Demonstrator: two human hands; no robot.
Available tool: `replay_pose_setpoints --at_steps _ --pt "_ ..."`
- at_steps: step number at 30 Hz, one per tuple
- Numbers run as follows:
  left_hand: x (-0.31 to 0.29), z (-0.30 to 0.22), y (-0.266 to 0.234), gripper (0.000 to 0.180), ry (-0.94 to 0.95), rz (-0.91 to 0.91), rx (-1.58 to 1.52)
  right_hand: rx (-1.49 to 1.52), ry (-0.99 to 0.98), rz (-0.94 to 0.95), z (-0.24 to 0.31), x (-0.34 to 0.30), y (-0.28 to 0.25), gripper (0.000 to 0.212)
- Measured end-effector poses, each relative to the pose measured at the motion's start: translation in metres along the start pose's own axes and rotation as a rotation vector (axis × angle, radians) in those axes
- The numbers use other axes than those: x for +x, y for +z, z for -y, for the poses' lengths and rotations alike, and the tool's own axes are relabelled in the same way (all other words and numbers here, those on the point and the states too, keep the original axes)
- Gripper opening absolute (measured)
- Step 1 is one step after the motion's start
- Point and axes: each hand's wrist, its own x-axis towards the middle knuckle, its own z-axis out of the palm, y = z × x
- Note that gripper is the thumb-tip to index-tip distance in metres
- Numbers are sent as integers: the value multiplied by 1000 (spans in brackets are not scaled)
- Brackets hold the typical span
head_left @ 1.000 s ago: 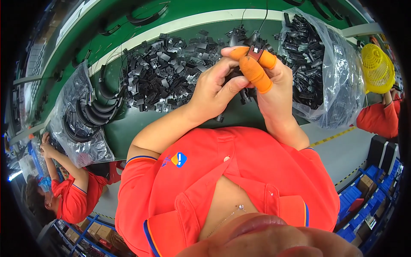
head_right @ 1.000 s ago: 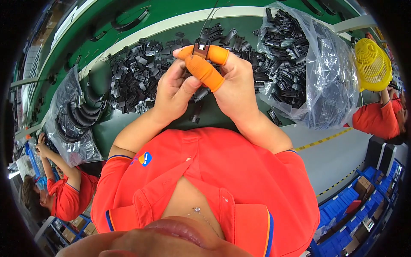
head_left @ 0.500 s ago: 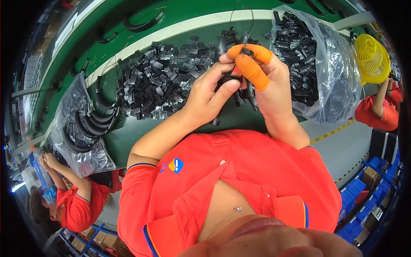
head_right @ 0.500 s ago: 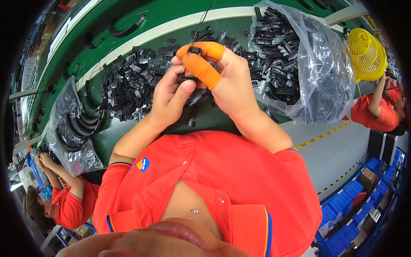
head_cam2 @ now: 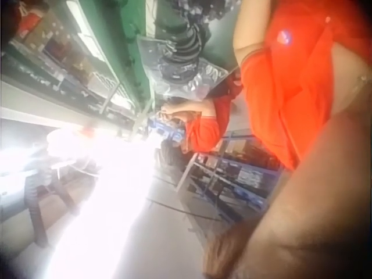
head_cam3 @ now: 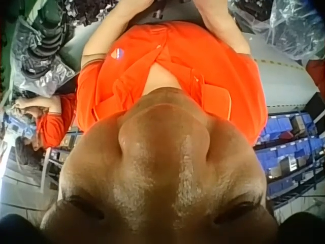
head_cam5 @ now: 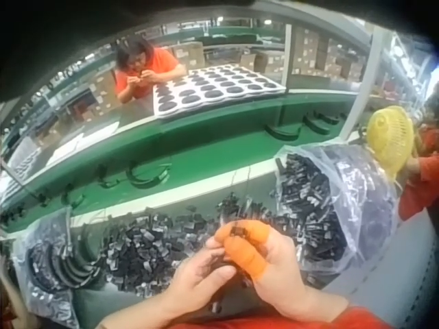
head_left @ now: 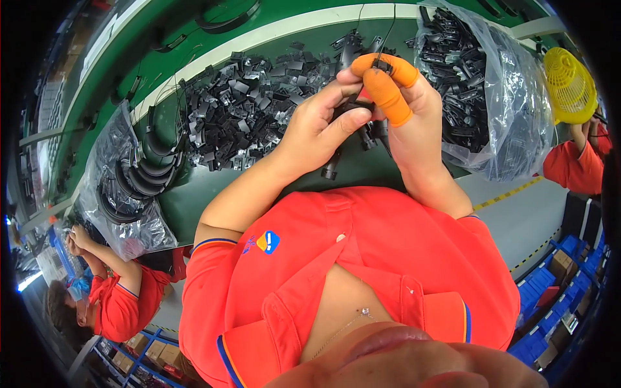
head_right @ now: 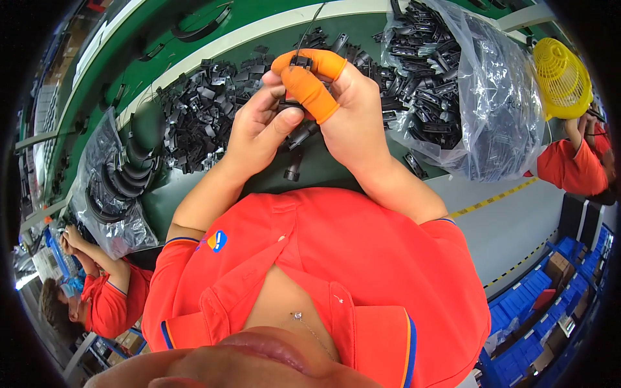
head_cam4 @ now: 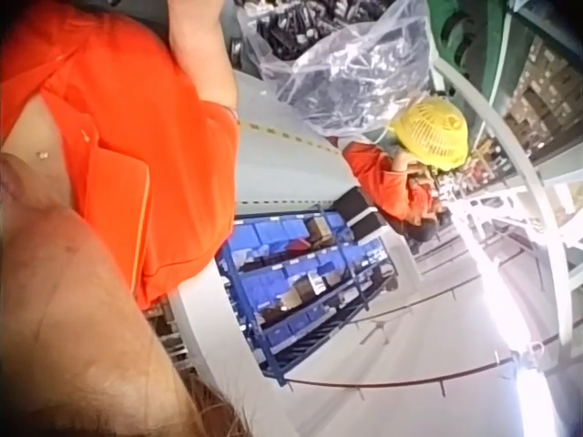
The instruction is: The person assembles small plastic components and metal parts by hand on a factory production line.
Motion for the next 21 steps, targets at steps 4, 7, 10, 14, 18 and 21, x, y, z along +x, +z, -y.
replay_pose_setpoints --at_steps 4,7,10,14,18,21 --pt "5 -12 -10 35 -29 72 310 -77 -155 101 -4 2 -7 21" --pt "5 -14 -12 33 59 109 582 -76 -225 147 -5 2 -4 19" --pt "4 -11 -11 32 226 55 684 -1 -219 156 -3 1 -1 20" --pt "2 -12 -11 29 282 44 645 -13 -150 193 5 0 0 23" --pt "0 -19 -8 28 159 57 519 49 -166 229 -1 6 1 26" --pt "2 -14 -6 28 -1 51 114 94 13 242 2 9 4 31"
